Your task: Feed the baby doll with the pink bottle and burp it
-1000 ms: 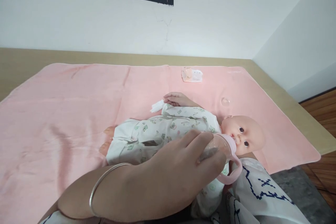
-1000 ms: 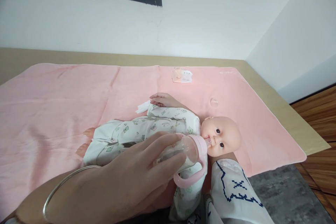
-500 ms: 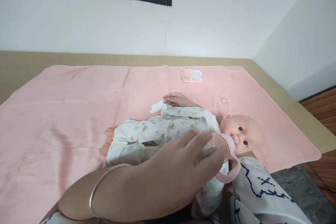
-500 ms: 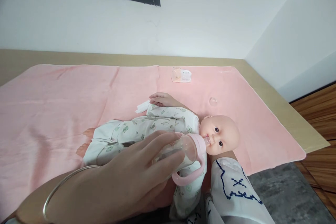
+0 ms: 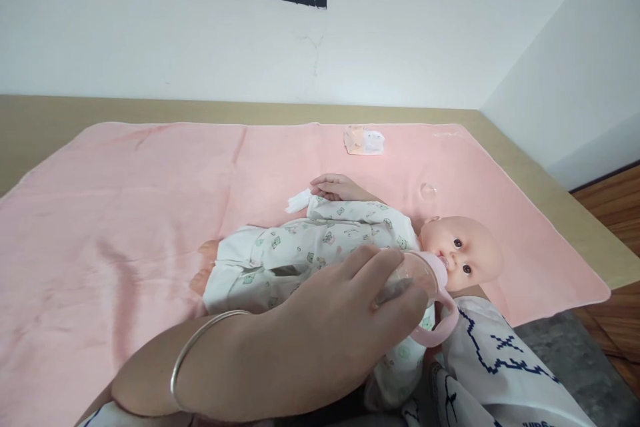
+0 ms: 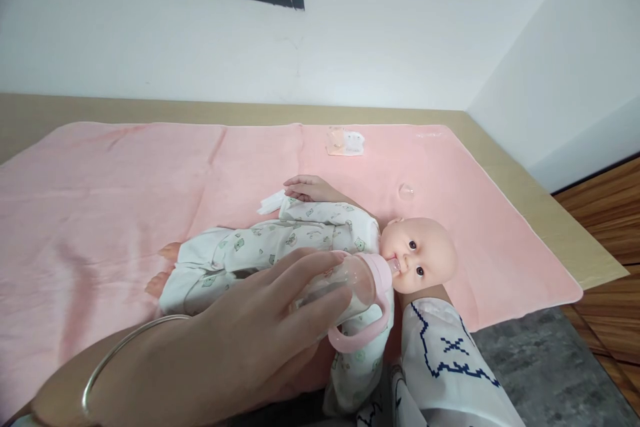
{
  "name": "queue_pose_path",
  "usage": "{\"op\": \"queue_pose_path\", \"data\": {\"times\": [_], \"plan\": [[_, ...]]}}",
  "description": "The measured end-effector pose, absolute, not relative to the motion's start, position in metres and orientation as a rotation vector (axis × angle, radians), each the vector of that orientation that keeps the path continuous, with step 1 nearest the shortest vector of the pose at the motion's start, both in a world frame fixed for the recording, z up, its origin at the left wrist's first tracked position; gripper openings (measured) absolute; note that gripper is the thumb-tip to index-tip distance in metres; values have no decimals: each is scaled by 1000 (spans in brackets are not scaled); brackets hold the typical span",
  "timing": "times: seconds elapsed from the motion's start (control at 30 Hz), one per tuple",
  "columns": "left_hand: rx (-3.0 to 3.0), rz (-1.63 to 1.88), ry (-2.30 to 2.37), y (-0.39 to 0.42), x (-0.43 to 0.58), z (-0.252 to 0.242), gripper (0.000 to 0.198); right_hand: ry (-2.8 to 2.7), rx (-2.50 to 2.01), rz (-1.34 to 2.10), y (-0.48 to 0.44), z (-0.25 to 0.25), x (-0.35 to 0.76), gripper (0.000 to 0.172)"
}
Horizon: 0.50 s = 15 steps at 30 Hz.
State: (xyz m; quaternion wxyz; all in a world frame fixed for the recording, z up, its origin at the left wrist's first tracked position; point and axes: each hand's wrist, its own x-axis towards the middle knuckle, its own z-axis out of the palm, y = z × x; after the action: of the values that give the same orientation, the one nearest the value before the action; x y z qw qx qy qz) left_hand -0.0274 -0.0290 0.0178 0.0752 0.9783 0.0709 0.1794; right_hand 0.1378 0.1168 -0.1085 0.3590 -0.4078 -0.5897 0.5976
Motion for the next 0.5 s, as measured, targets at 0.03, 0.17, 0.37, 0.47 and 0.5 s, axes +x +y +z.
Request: {"op": "queue_pose_path", "data": {"times": [0.03,0.17,0.37,0.47,0.5], "plan": [[2929,534,213,-29,-28,18,40,-1523,-1042,1530,106,-103,141,33],[2909,536,221,-28,-27,18,37,-1505,-1032,1476,43,-94,178,47],[2921,608,207,-27,-27,11,34,-1459,-1140,1446,-17,-137,233,56],[2915,602,171,-26,-26,9,34,-1433,-1195,1420,-21,-163,239,55],[2917,604,180,-26,-26,9,33,-1421,-1213,1404,-22,-170,240,55]]}}
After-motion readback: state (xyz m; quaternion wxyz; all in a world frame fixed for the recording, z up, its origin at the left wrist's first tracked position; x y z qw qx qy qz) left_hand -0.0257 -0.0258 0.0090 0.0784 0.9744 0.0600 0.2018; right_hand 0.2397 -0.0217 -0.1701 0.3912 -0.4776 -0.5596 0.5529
